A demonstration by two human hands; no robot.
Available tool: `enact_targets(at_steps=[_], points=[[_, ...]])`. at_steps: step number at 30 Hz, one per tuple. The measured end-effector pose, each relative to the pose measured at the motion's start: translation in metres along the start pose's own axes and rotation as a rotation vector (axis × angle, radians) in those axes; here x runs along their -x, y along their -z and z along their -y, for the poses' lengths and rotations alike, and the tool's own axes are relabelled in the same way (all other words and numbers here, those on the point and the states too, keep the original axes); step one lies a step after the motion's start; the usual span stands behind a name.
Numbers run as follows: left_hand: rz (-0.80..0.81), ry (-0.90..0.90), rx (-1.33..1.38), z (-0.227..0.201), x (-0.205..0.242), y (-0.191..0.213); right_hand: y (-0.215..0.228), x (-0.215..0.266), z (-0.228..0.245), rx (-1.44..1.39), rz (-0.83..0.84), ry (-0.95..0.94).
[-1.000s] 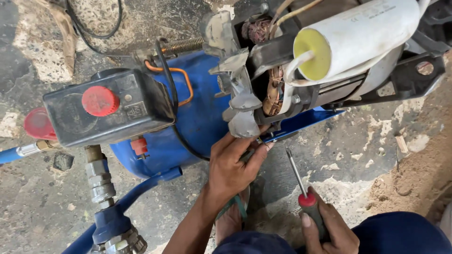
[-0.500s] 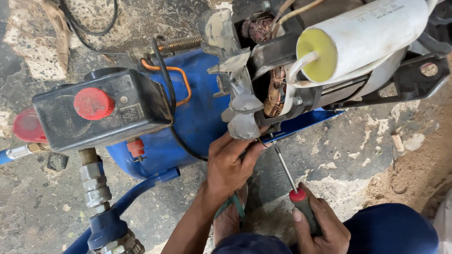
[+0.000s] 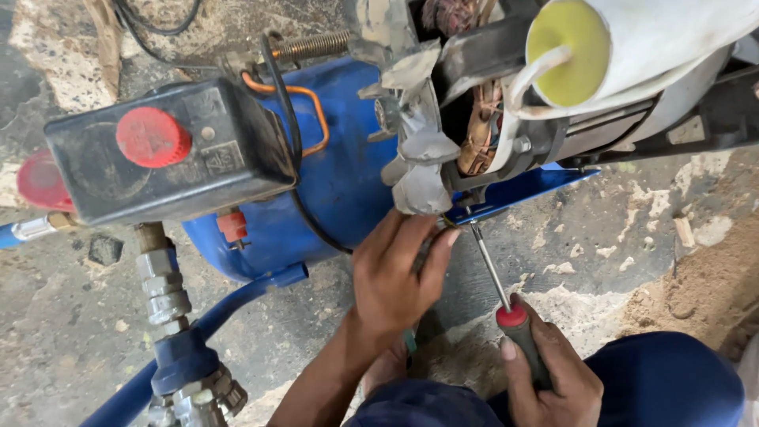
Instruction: Repairing an air compressor by disassembling the motor housing using a screwdriver
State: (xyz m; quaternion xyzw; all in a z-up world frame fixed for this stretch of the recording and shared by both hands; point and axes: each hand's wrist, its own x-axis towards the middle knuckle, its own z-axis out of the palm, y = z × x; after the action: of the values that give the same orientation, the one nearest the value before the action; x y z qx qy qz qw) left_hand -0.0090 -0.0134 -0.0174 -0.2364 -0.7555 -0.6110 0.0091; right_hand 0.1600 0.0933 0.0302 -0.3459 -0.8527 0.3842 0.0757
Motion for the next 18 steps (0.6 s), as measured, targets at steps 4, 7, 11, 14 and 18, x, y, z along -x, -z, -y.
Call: enact_targets(at_steps=[4,7,11,14,18], points=[[-0.188,-0.265,-0.236,-0.044,0.014,0.023,0.000,0.000,0.003,0.034,-0.019,0.044],[-0.196,-0.293,-0.346,-0.078,-0.002,0.035,0.005,0.003,0.005,0.038,-0.028,0.051],[-0.028,-0.236,-0.548,-0.120,-0.066,0.030,0.015,0.006,0.005,0.098,-0.051,0.128],[0.042,-0.201,-0.706,-0.105,-0.089,0.022,0.017,0.011,0.013,0.140,-0.116,0.143],[-0.022,-0.279,-0.705,-0.104,-0.098,0.026,0.014,0.010,-0.001,0.213,-0.116,0.146]])
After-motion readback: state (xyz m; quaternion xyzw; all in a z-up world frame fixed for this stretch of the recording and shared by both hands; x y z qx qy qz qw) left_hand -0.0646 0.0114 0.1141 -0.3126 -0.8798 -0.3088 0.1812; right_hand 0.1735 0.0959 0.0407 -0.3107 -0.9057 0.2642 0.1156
